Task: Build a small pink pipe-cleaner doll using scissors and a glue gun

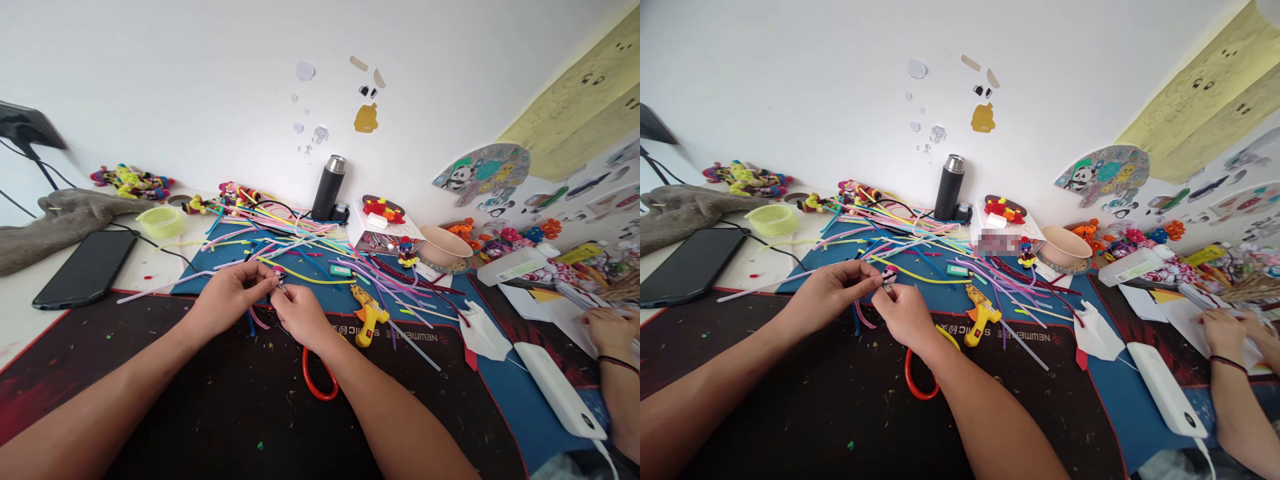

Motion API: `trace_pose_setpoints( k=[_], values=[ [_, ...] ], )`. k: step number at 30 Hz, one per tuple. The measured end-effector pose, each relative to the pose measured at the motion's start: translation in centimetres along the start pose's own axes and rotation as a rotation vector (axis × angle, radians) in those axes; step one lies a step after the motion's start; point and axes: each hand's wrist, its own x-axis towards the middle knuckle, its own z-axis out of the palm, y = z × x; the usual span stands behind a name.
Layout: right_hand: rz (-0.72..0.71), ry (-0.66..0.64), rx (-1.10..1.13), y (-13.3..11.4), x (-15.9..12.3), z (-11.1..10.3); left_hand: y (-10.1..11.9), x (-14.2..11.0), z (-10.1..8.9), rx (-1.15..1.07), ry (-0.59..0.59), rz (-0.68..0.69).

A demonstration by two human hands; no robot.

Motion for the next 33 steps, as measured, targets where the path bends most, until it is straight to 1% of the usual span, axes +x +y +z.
trace_pose_setpoints(
  k=[7, 18, 23, 26, 29, 33],
  values=[
    [-0.010, -0.006, 0.024, 0.1, 0.0, -0.1, 0.0, 0.0, 0.0, -0.002, 0.000, -0.006],
    [0.013, 0.009, 0.115, 1.0, 0.4, 0.0, 0.2, 0.0, -0.1, -0.007, -0.003, -0.001],
    [0.030, 0.013, 0.148, 0.5, 0.2, 0.0, 0.1, 0.0, -0.2, -0.009, -0.003, 0.002],
    [0.045, 0.002, 0.251, -0.4, -0.1, -0.2, 0.2, 0.0, -0.2, -0.001, 0.007, 0.001],
    [0.050, -0.037, 0.422, -1.6, -0.3, -0.7, 0.4, 0.0, -0.2, -0.014, 0.021, -0.003],
    [0.014, -0.039, 0.560, -2.4, -0.4, -1.6, 0.7, -0.1, -0.4, -0.052, 0.036, -0.012]
  ],
)
